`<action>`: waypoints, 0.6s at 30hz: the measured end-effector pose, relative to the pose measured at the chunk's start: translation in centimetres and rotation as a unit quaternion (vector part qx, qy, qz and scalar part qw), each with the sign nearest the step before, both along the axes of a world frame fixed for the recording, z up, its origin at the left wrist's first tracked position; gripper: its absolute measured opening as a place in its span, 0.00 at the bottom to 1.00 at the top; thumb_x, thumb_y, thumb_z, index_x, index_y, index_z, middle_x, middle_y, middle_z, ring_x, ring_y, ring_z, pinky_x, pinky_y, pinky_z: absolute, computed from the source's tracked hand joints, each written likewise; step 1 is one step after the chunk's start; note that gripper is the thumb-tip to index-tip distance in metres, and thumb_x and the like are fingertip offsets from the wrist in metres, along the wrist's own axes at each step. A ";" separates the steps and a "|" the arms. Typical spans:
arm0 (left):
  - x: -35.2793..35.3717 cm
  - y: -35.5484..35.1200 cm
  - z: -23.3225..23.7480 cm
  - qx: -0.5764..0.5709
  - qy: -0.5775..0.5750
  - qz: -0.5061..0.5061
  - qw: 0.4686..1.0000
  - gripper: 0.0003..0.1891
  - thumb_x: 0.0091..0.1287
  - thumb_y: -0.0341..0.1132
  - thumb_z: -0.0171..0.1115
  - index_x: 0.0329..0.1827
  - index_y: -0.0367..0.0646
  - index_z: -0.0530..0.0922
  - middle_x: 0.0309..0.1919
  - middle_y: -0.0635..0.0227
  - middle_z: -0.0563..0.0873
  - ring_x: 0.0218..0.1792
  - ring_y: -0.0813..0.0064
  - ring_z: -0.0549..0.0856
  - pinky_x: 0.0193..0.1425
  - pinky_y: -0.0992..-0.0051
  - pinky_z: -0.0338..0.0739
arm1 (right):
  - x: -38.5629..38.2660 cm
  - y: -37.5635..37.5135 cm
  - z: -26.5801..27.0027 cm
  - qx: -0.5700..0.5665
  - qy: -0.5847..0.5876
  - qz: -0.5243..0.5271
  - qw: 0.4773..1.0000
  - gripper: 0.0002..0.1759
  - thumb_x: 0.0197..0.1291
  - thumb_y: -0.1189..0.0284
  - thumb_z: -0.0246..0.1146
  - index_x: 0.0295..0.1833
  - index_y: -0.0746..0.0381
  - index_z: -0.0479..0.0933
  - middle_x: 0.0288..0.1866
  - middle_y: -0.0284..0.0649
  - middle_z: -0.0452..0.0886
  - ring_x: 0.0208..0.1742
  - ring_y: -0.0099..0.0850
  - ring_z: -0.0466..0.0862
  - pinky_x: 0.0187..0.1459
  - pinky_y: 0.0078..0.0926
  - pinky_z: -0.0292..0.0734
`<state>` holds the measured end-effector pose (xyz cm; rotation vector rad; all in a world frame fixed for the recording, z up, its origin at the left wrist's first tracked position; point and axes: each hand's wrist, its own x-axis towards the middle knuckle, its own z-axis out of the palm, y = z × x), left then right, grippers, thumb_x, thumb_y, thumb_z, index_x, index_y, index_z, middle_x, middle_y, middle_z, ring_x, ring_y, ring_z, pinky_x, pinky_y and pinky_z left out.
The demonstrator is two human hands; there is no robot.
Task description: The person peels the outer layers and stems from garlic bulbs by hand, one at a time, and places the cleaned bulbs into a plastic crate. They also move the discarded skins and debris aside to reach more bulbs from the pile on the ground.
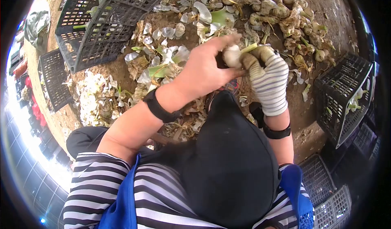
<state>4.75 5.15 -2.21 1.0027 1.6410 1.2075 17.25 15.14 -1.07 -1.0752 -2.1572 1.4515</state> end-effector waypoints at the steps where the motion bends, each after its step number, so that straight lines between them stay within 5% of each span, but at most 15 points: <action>1: 0.0 0.0 0.1 -0.002 -0.137 0.024 0.990 0.26 0.58 0.34 0.66 0.59 0.40 0.68 0.43 0.63 0.79 0.41 0.77 0.80 0.47 0.80 0.75 | 0.3 0.0 -0.1 -0.123 0.033 -0.027 0.992 0.07 0.57 0.73 0.61 0.36 0.67 0.79 0.23 0.37 0.79 0.23 0.20 0.75 0.26 0.19 0.71; 2: -0.5 -0.2 0.0 -0.001 -0.137 0.024 0.990 0.26 0.58 0.34 0.66 0.59 0.40 0.68 0.43 0.63 0.79 0.41 0.77 0.80 0.47 0.80 0.75 | 0.4 0.0 0.0 -0.123 0.033 -0.027 0.992 0.07 0.57 0.73 0.61 0.36 0.67 0.79 0.23 0.37 0.79 0.23 0.20 0.75 0.26 0.19 0.71; 4: -1.9 -0.6 -0.3 -0.062 -0.506 0.001 0.860 0.18 0.64 0.37 0.60 0.53 0.40 0.69 0.42 0.60 0.81 0.32 0.73 0.83 0.36 0.76 0.79 | 0.5 -0.1 0.2 -0.308 0.119 -0.054 0.942 0.10 0.60 0.72 0.59 0.40 0.68 0.78 0.27 0.32 0.79 0.26 0.16 0.74 0.26 0.17 0.71; 6: -1.6 -0.6 -0.6 -0.039 -0.496 -0.008 0.867 0.15 0.68 0.39 0.54 0.53 0.40 0.70 0.42 0.60 0.82 0.36 0.72 0.84 0.39 0.73 0.80 | 0.7 -0.1 -0.5 -0.311 0.132 -0.051 0.940 0.10 0.61 0.70 0.58 0.41 0.68 0.76 0.30 0.31 0.78 0.27 0.16 0.74 0.26 0.15 0.72; 9: -1.1 -0.2 -0.3 -0.025 -0.522 0.033 0.852 0.24 0.66 0.44 0.57 0.59 0.40 0.66 0.47 0.63 0.79 0.45 0.70 0.81 0.43 0.70 0.79 | 0.8 -0.3 -0.8 -0.439 0.241 -0.148 0.853 0.10 0.63 0.69 0.57 0.36 0.66 0.75 0.28 0.32 0.78 0.25 0.17 0.75 0.27 0.11 0.71; 14: -1.0 -0.4 -0.8 0.030 -0.531 0.067 0.844 0.21 0.67 0.35 0.54 0.62 0.43 0.65 0.55 0.62 0.76 0.48 0.65 0.81 0.51 0.64 0.77 | 1.2 0.6 -2.2 -0.305 0.109 -0.150 0.934 0.10 0.60 0.73 0.59 0.44 0.67 0.74 0.35 0.36 0.79 0.31 0.20 0.78 0.33 0.15 0.75; 16: -0.7 -0.2 -0.9 0.017 -0.526 0.093 0.845 0.21 0.67 0.33 0.54 0.63 0.43 0.65 0.54 0.62 0.77 0.48 0.65 0.81 0.51 0.65 0.77 | 0.7 0.1 -1.7 -0.169 0.186 -0.109 0.962 0.19 0.54 0.76 0.61 0.53 0.67 0.72 0.40 0.39 0.78 0.40 0.23 0.78 0.41 0.19 0.76; 18: -0.5 -0.1 -0.8 0.004 -0.520 0.119 0.846 0.21 0.67 0.31 0.53 0.63 0.44 0.64 0.54 0.62 0.77 0.48 0.65 0.81 0.51 0.66 0.77 | 0.3 -0.6 -0.7 -0.158 0.141 -0.034 0.977 0.31 0.44 0.74 0.70 0.56 0.65 0.70 0.43 0.41 0.78 0.46 0.27 0.78 0.47 0.23 0.76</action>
